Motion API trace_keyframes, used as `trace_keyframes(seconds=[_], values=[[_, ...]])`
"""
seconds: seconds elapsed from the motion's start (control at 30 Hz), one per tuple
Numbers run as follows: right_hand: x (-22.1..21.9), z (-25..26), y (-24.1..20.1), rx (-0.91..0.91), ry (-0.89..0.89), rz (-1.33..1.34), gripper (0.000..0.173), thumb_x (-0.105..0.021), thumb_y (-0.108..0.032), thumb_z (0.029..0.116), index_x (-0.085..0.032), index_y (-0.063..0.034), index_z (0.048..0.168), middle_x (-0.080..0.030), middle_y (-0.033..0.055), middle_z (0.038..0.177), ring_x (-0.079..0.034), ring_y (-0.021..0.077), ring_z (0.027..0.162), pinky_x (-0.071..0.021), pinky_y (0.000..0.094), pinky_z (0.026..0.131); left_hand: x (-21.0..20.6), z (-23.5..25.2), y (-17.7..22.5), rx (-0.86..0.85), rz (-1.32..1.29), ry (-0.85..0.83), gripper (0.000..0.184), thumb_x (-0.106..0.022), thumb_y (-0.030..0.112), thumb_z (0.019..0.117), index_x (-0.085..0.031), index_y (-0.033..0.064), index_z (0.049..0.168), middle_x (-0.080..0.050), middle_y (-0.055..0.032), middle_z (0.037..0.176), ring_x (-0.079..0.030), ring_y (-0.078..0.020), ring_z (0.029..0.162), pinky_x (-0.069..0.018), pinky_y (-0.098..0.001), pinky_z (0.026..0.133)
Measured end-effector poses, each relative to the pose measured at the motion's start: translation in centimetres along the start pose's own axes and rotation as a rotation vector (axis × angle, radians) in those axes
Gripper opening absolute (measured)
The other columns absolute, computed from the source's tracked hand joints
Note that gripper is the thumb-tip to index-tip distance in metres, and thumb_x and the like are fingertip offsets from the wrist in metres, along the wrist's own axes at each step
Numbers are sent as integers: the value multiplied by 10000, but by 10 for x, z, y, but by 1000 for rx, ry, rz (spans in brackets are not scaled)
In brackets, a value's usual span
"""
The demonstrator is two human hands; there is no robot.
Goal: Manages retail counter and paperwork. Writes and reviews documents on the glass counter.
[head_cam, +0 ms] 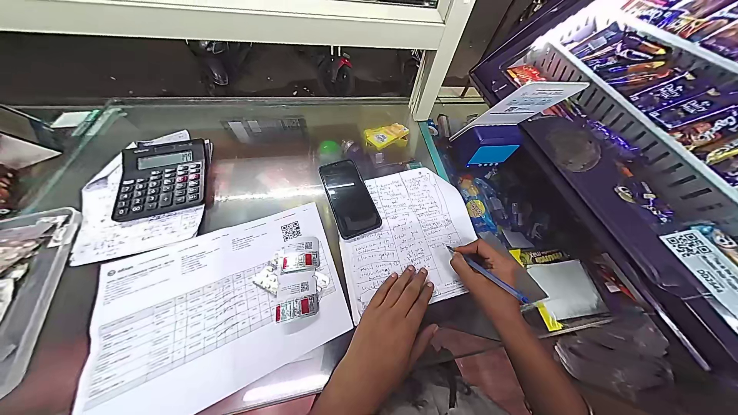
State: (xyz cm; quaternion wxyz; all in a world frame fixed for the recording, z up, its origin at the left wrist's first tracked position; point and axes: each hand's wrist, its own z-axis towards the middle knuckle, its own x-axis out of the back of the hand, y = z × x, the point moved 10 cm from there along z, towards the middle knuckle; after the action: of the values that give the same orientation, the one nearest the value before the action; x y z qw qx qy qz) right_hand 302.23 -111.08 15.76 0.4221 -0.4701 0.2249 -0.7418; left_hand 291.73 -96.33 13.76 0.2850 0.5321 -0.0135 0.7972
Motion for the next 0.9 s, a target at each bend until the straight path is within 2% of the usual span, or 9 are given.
trace_keyframes(seconds=[0.17,0.33,0.47,0.53,0.63,0.7,0.77,0.83,0.9], values=[[1,-1,-4,18,22,-45,151,-651,-169,805,-714,-32,816,-636,7,706,-565,-4,636,-447,153,591,0,0,0,1,-7,-9,478,-505,415,1023,-654,103,1353,-576,-59,1490,-514,-241,1407,-406,-409,1156],[-13,-12,-33,319,-63,-62,141,-661,-147,810,-724,-21,798,-661,62,721,-609,71,683,-489,150,637,0,1,-1,4,-24,-1,475,-501,415,1030,-657,103,1353,-581,-58,1484,-516,-243,1405,-410,-422,1154],[11,-6,-18,108,74,-238,171,-653,-151,778,-685,16,764,-640,128,708,-623,204,641,-493,339,578,-2,1,-2,21,-48,-11,438,-517,374,1034,-661,105,1348,-593,-50,1473,-517,-243,1405,-403,-431,1160],[15,-5,-18,101,93,-259,193,-639,-163,786,-673,25,764,-629,141,705,-616,225,645,-486,363,583,-2,2,-2,36,-92,-15,399,-548,326,1031,-671,96,1333,-606,-62,1455,-521,-249,1401,-404,-442,1162],[12,-11,-35,255,113,-223,229,-607,-169,789,-655,47,732,-618,163,676,-606,232,629,-488,343,592,5,3,-2,66,-183,-8,381,-608,252,1015,-661,56,1337,-588,-127,1464,-516,-287,1403,-398,-457,1171],[9,-19,-50,385,85,-200,241,-597,-159,825,-651,58,734,-606,178,672,-597,247,639,-489,351,626,35,-3,3,96,-219,117,426,-656,208,991,-622,52,1387,-521,-237,1494,-532,-352,1377,-432,-475,1137],[8,-28,-62,514,53,-151,245,-602,-156,853,-645,47,723,-601,173,654,-590,256,644,-472,362,663,92,-24,14,162,-133,360,441,-643,267,998,-598,96,1403,-493,-259,1497,-529,-329,1371,-441,-428,1124],[8,-38,-70,604,-24,-51,249,-600,-169,876,-648,23,726,-616,152,659,-591,246,666,-455,372,708,159,-66,27,326,-2,614,450,-584,413,1028,-534,191,1416,-443,-130,1553,-434,-183,1442,-380,-324,1168],[1,-46,-73,662,-147,87,248,-599,-198,911,-637,-18,744,-625,113,680,-598,198,699,-463,332,740,226,-124,49,487,125,892,674,-704,477,941,-401,299,1515,-379,33,1615,-377,-95,1471,-366,-311,1198]])
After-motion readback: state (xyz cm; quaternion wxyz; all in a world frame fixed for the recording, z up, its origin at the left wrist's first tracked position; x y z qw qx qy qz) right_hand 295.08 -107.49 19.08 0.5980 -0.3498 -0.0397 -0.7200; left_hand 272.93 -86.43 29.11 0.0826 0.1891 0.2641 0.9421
